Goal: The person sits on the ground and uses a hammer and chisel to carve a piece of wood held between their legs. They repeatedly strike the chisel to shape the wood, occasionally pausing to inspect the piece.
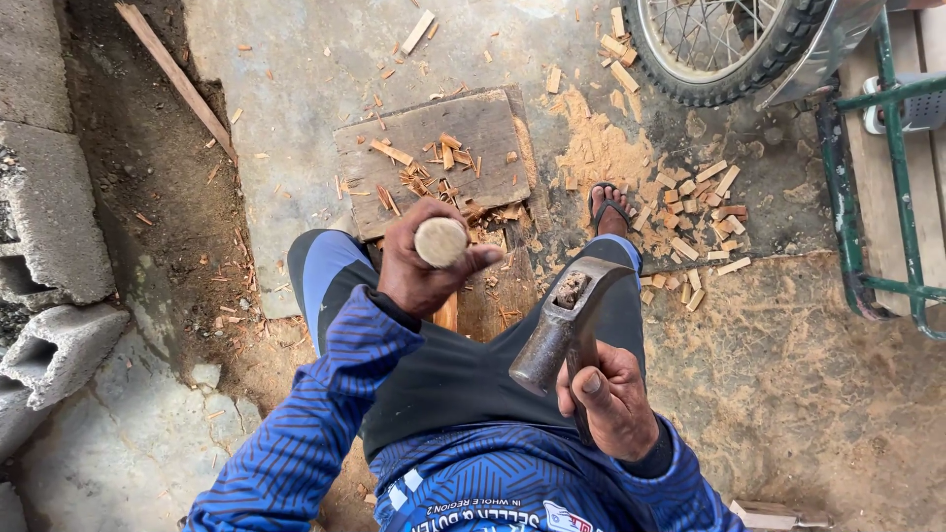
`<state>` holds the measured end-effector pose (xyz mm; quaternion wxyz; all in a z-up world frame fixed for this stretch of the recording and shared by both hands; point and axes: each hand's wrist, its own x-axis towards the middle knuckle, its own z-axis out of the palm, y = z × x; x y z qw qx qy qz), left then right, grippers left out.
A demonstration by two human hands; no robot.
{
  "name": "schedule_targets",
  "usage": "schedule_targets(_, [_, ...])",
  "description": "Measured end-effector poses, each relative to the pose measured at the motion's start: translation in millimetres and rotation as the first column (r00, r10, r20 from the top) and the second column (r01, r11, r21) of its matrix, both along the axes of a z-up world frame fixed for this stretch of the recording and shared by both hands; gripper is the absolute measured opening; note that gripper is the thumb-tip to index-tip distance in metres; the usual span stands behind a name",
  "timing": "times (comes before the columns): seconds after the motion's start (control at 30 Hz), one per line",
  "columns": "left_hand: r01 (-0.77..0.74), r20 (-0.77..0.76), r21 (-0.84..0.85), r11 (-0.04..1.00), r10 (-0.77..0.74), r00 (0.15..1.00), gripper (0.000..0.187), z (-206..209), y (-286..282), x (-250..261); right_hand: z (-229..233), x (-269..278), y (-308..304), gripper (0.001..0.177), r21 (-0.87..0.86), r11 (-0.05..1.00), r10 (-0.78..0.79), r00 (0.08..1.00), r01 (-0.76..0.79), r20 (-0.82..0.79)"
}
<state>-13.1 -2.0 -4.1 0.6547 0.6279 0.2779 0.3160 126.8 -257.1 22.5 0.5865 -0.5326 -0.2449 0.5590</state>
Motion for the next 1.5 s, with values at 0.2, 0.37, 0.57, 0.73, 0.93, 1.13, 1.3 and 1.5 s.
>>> schedule_targets(0.2, [0.001,-0.010,-0.005,1.000,-0.001,1.000,0.039,-5.0,18.3,-0.8,-1.7,-1.8,1.7,0.059,0.000,1.000,-0.012,1.000,0.012,-0.022])
schedule_targets(0.37, [0.082,-0.088,0.041,0.996,-0.078,0.993,0.041,0.7,15.1,6.9,-4.3,-3.1,1.7,0.060,-0.006,1.000,-0.013,1.000,0.013,-0.022])
schedule_targets(0.57, [0.167,-0.142,0.202,0.965,-0.139,0.980,0.045,9.9,0.6,8.8,-2.7,-5.1,5.4,0.061,-0.030,0.999,-0.025,1.000,0.024,-0.019])
schedule_targets(0.73, [0.175,-0.156,0.310,0.935,-0.131,0.979,0.045,13.4,-6.6,4.4,-3.7,-5.7,8.2,0.062,-0.048,0.999,-0.009,1.000,0.009,-0.009])
schedule_targets(0.93, [0.163,-0.193,0.166,0.973,-0.130,0.973,0.041,14.4,-1.9,-2.5,12.0,-2.7,26.7,0.063,-0.100,0.994,0.044,0.994,-0.034,0.099])
schedule_targets(1.13, [0.211,-0.082,0.334,0.918,-0.195,0.977,0.036,8.9,1.1,-9.6,34.8,3.0,62.9,0.064,-0.192,0.977,0.141,0.959,-0.094,0.246])
schedule_targets(1.3, [0.211,-0.079,0.195,0.958,-0.199,0.977,0.036,1.4,-2.7,-16.1,43.9,6.6,76.8,0.062,-0.377,0.916,0.281,0.891,-0.139,0.356])
schedule_targets(1.5, [0.217,-0.063,0.251,0.943,-0.208,0.976,0.032,6.4,-4.6,-18.3,53.4,4.0,76.9,0.065,-0.340,0.926,0.322,0.813,-0.163,0.485])
